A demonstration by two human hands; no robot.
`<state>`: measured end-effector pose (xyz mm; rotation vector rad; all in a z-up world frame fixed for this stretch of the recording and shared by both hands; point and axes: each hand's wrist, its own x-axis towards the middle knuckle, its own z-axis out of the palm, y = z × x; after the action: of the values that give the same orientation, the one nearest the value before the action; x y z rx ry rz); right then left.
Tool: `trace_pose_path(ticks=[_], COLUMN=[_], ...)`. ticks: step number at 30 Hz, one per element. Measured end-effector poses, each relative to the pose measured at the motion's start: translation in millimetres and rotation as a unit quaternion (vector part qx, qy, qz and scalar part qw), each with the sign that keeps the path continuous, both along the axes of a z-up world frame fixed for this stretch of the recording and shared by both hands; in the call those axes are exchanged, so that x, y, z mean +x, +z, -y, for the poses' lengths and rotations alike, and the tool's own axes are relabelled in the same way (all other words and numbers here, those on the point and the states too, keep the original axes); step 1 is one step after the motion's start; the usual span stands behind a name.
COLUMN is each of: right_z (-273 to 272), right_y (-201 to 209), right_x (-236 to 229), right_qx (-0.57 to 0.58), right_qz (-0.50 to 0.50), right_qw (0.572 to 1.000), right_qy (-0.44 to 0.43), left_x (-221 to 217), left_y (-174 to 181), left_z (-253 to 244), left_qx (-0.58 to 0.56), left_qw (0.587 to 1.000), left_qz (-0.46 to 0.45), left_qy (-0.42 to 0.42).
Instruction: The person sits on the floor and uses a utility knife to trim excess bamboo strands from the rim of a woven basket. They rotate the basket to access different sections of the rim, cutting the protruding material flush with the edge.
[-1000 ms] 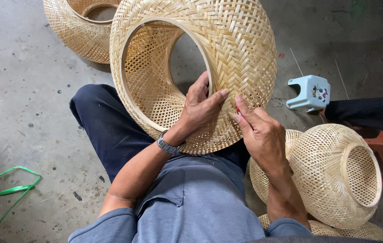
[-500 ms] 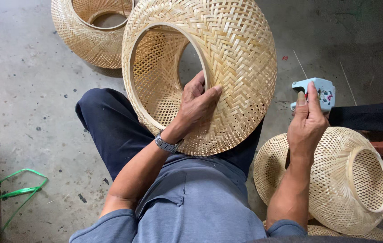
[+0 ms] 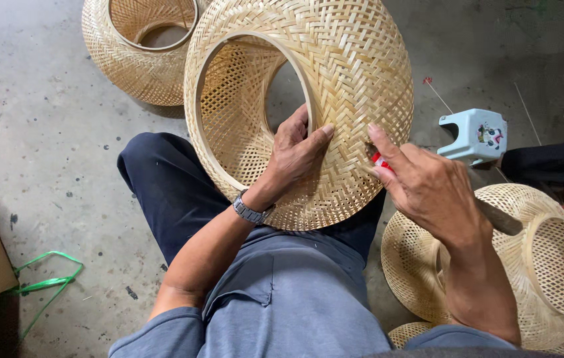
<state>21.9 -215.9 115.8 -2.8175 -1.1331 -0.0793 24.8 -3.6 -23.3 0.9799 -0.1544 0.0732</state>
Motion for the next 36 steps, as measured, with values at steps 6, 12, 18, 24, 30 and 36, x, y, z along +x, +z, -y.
trace_pose_path(ticks=[6, 12, 18, 24, 30, 36], right_z=[0.0, 4.5, 16.4, 29.4, 17.5, 6.4], right_y=[4.4, -2.5, -23.1, -25.3, -10.6, -10.7], right_x=[7.1, 6.7, 2.0, -4.9, -21.6, -31.3], right_qx=[-0.053, -0.072, 0.031, 0.138, 0.092, 0.130], right_qz=[-0.028, -0.014, 0.040, 0.047, -0.015, 0.003], right_qw=[0.998, 0.997, 0.997, 0.989, 0.996, 0.991], right_qy=[-0.006, 0.033, 0.063, -0.011, 0.002, -0.016], left_x=[-2.0, -2.3, -3.0, -5.1, -7.7, -10.5], left_y=[1.2, 2.3, 4.5, 10.7, 16.2, 22.1], left_z=[2.9, 4.2, 5.6, 10.2, 15.9, 18.3], left_qx=[0.000, 0.002, -0.002, 0.005, 0.006, 0.028], left_qw=[1.000, 1.000, 1.000, 0.999, 0.999, 0.999], left_qz=[0.002, -0.001, -0.001, 0.012, 0.017, 0.001], left_qy=[-0.022, -0.024, -0.028, -0.034, -0.040, -0.039])
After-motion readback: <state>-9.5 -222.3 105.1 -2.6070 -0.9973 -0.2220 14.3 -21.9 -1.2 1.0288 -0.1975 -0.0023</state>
